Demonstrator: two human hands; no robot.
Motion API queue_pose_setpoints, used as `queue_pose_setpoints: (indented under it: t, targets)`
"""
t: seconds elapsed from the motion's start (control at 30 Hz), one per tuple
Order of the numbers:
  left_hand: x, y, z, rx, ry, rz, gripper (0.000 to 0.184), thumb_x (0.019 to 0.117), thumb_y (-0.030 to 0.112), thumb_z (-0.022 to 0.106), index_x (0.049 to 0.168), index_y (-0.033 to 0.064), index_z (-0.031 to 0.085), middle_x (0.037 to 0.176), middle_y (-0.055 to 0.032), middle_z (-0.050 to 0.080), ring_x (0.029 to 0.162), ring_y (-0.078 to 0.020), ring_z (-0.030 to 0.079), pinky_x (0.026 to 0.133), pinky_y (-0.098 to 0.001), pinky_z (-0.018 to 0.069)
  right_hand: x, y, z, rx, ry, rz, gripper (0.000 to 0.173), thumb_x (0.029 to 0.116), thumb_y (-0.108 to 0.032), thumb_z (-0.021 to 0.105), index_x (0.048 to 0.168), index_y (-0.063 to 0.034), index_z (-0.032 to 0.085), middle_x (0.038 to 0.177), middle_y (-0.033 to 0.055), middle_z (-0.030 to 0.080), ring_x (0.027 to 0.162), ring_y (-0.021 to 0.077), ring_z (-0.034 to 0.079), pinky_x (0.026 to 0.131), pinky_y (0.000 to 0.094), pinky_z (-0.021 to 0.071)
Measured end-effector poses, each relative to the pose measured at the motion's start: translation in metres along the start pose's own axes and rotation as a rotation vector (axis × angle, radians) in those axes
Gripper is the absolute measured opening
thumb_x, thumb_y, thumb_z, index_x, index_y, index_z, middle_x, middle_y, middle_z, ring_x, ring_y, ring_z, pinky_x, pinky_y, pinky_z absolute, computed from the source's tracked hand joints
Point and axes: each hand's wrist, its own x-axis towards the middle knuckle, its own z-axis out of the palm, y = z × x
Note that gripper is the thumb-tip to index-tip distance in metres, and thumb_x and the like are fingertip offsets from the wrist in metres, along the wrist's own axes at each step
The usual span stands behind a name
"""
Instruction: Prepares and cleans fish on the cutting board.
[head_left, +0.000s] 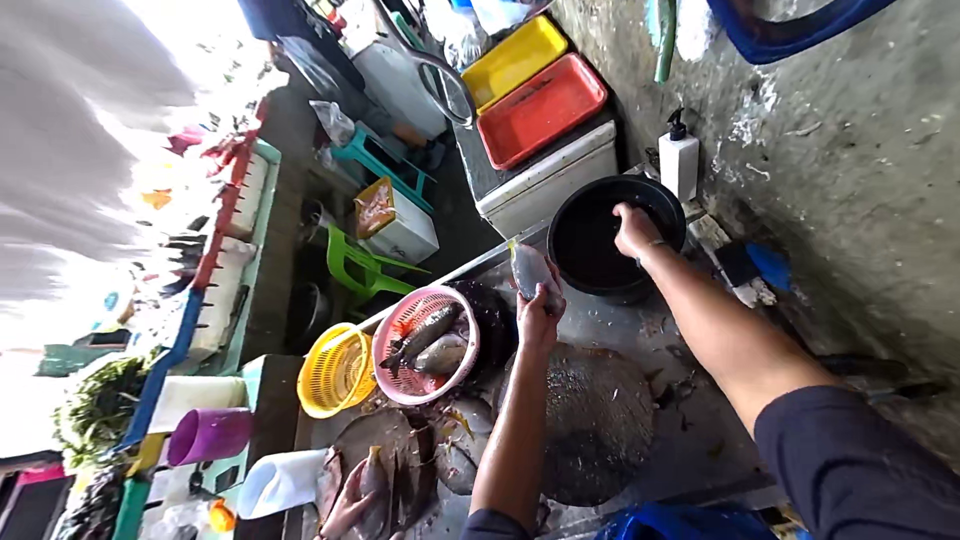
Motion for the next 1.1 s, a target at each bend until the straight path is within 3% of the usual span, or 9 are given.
queue_pose_setpoints:
  t: [0.13,0.27,0.4,0.47,0.63,0.83,0.93,1.0,1.1]
  targets:
    - [0.006,-0.006,0.001,0.099,0.115,-0.003,0.044,0.1049,0.025,0.061,0.144,0.0181,0.043,0.112,-0.0148,0.064,0.086,-0.0257,0.067,0.070,-0.0420,0.0591,0.016,-0.002,0.042,0.302,-0.195,0.273,0.036,0.0957,-0.004,0.063,0.129,0.0095,0.060,0.125,0.0279,0.063,0.115,0.0367,0.063,0.096,0.0560,0.0527]
    - [0.006,0.006,0.004,0.226,0.049,0.009,0.042,0.1058,0.032,0.058,0.143,0.0180,0.044,0.109,-0.0126,0.065,0.081,-0.0221,0.066,0.066,-0.0391,0.0576,-0.021,-0.059,0.039,0.990,-0.148,-0.109,0.029,0.1051,-0.010,0.053,0.130,0.0028,0.059,0.102,0.0162,0.069,0.079,0.0217,0.069,0.075,0.0409,0.0615]
    - [-0.011,0.031,0.006,0.386,-0.089,0.080,0.049,0.1042,0.049,0.056,0.148,0.0305,0.042,0.120,-0.0088,0.064,0.091,-0.0204,0.065,0.073,-0.0391,0.0565,-0.040,-0.076,0.050,0.775,-0.085,-0.139,0.048,0.1039,-0.031,0.061,0.140,0.0007,0.054,0.125,0.0226,0.066,0.112,0.0314,0.067,0.099,0.0517,0.0541]
    - [-0.019,0.041,0.009,0.463,-0.113,0.116,0.051,0.1035,0.051,0.056,0.149,0.0328,0.042,0.120,-0.0087,0.066,0.088,-0.0202,0.066,0.070,-0.0378,0.0566,-0.049,-0.081,0.060,0.710,-0.153,-0.097,0.050,0.1085,-0.043,0.050,0.126,0.0016,0.063,0.112,0.0223,0.070,0.102,0.0319,0.069,0.092,0.0538,0.0564]
    - [-0.032,0.064,0.001,0.596,-0.117,0.201,0.047,0.1071,0.032,0.055,0.150,0.0191,0.040,0.117,-0.0119,0.065,0.084,-0.0186,0.064,0.070,-0.0368,0.0565,-0.054,-0.074,0.057,0.385,-0.054,-0.437,0.035,0.1084,-0.015,0.045,0.110,0.0095,0.069,0.105,0.0275,0.071,0.104,0.0382,0.069,0.097,0.0545,0.0515]
    - [-0.021,0.047,-0.052,0.653,-0.036,0.250,0.053,0.1027,0.038,0.063,0.150,0.0236,0.045,0.127,-0.0117,0.066,0.096,-0.0236,0.069,0.077,-0.0448,0.0596,-0.059,-0.081,0.056,1.071,-0.137,-0.447,0.032,0.1063,-0.018,0.039,0.083,-0.0056,0.057,0.061,-0.0023,0.051,0.053,0.0108,0.054,0.057,0.0341,0.0545]
    - [-0.014,0.030,-0.062,0.222,0.025,0.071,0.044,0.1053,0.031,0.058,0.146,0.0204,0.045,0.115,-0.0128,0.065,0.086,-0.0233,0.067,0.069,-0.0411,0.0587,-0.036,-0.056,0.029,0.644,-0.036,-0.428,0.025,0.1040,-0.006,0.052,0.128,-0.0036,0.058,0.101,0.0172,0.064,0.083,0.0270,0.069,0.075,0.0462,0.0627]
    - [-0.013,0.024,-0.061,-0.058,0.006,-0.022,0.042,0.1081,0.030,0.052,0.147,0.0198,0.042,0.120,-0.0139,0.062,0.098,-0.0275,0.066,0.081,-0.0483,0.0591,-0.013,-0.025,0.021,0.141,-0.043,-0.173,0.080,0.0866,-0.004,0.074,0.158,-0.0130,0.039,0.143,0.0323,0.050,0.122,0.0491,0.058,0.096,0.0664,0.0521]
    - [-0.004,0.007,-0.046,-0.239,-0.020,-0.069,0.036,0.1092,0.029,0.049,0.141,0.0129,0.046,0.122,-0.0149,0.063,0.108,-0.0304,0.066,0.092,-0.0519,0.0568,-0.003,0.006,0.036,-0.080,-0.099,0.194,0.073,0.0854,-0.009,0.074,0.150,0.0039,0.043,0.146,0.0386,0.046,0.132,0.0537,0.050,0.103,0.0697,0.0450]
